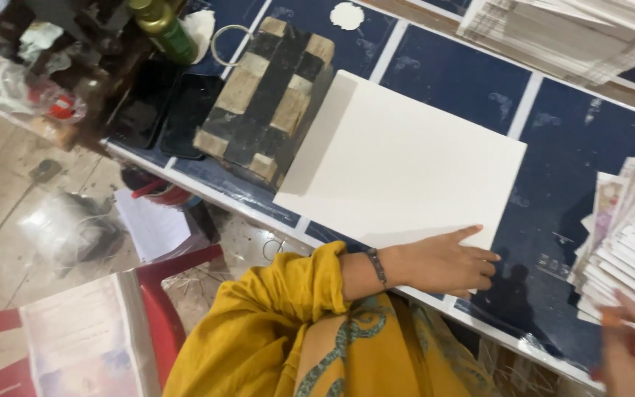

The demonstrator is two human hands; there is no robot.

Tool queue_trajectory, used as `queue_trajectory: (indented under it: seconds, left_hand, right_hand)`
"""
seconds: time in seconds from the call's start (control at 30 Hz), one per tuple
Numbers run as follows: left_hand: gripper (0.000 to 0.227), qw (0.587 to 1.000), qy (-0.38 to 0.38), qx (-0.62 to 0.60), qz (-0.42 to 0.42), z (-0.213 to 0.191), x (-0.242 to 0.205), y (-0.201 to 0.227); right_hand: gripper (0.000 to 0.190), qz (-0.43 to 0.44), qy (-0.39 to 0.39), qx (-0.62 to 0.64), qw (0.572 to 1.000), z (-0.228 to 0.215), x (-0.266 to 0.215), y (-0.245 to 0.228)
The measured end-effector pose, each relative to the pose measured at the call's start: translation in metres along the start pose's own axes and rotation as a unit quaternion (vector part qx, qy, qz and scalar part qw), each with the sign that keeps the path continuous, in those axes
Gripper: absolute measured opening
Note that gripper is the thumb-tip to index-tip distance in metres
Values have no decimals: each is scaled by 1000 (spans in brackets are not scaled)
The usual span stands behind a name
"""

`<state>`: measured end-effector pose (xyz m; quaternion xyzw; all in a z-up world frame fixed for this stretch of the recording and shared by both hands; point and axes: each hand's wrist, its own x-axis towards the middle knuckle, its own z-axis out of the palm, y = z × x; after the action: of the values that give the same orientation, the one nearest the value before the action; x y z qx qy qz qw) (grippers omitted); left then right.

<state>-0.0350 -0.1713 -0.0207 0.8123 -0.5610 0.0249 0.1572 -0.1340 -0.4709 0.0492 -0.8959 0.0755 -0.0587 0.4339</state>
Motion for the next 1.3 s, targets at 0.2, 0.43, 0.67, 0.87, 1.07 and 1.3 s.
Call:
queue_trajectory:
  seconds: [0.2,0.43,0.67,0.87,1.07,1.3]
  left_hand:
    - [21,957,134,-180,-185,-10,29,-2]
    - [43,929,62,-107,-349,-25,61,-11]
    - [46,910,57,-235,-335,-46,36,-11]
    - [88,943,-46,-185,-274,-110,-50,17]
    - [76,928,-23,-80,-364,-111,-122,8]
    - [55,921,164,28,-351,-77,-174,-6]
  right_hand:
    - [34,-64,70,-26,995,57,9,-24]
    - [33,46,74,-1,996,70,8,0]
    - [34,115,44,136,983,72,12,-12]
    - [39,82,-30,47,995,118,57,-7]
    - [57,-30,-97,-109,989,134,78,-39]
    - [56,-43,-90,-204,974,155,98,-22]
